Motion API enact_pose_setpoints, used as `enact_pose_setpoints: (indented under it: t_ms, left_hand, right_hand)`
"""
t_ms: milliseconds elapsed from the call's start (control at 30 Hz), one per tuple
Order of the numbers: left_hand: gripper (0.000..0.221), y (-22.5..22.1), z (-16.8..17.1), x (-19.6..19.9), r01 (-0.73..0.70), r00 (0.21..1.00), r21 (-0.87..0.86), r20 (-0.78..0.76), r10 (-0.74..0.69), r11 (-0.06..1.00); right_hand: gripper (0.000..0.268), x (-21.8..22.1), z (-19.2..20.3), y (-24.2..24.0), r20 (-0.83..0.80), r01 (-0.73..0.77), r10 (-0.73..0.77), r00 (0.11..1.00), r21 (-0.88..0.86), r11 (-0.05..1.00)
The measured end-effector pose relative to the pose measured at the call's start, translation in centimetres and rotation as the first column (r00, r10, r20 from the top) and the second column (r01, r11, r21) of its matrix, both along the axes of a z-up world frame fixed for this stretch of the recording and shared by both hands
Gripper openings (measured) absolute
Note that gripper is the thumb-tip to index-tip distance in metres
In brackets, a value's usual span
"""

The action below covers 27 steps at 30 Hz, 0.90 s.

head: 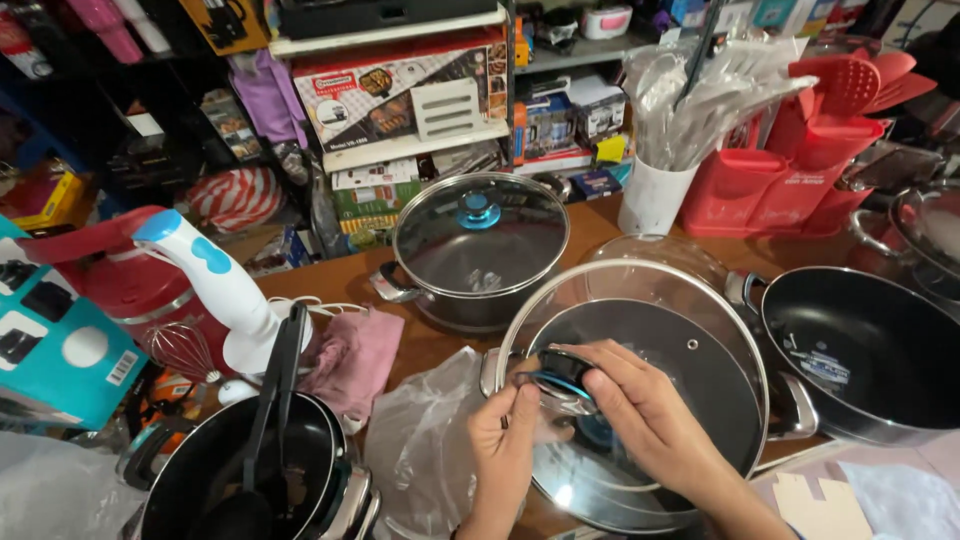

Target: Assemble a handle onto a glass pot lid.

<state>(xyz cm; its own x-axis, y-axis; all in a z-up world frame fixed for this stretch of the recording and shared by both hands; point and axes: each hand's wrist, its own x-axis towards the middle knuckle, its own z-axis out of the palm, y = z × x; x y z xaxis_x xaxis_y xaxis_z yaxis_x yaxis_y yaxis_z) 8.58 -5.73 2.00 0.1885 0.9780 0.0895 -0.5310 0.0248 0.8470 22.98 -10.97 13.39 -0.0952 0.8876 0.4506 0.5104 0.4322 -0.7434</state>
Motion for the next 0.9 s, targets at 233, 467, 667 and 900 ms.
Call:
enact_pose_setpoints:
  t_ms: [233,467,667,900]
  left_hand:
    - [0.045,-0.4,3.1,-0.6,-0.065,0.995,0.032,-0.070,0.067,0.997]
    - [0.037,-0.2,2.1,-0.2,-0.100,0.994,0.055,-0.030,0.101,0.994]
    - [0.034,-0.4,2.2,0.1,-0.123,0.986,0.165,-0.087,0.139,0.979]
    - [0.041,-0.4,2.6,0.3,-0.076,0.989,0.222,-0.105,0.102,0.972]
  right_hand:
    - [0.075,0.1,-2.7,0.3,0.068,0.141,-0.132,0.989,-0.164,0.976]
    - [0.073,-0.3,-3.1,0.3,0.095,0.120,-0.104,0.990,-0.182,0.976]
    - [0.065,-0.7,-4.2,0.8,0.044,0.215,-0.211,0.977,-0.144,0.966]
    - [0.051,-1.1,-5.0,1.2,-0.129,0.231,-0.225,0.966,0.034,0.972]
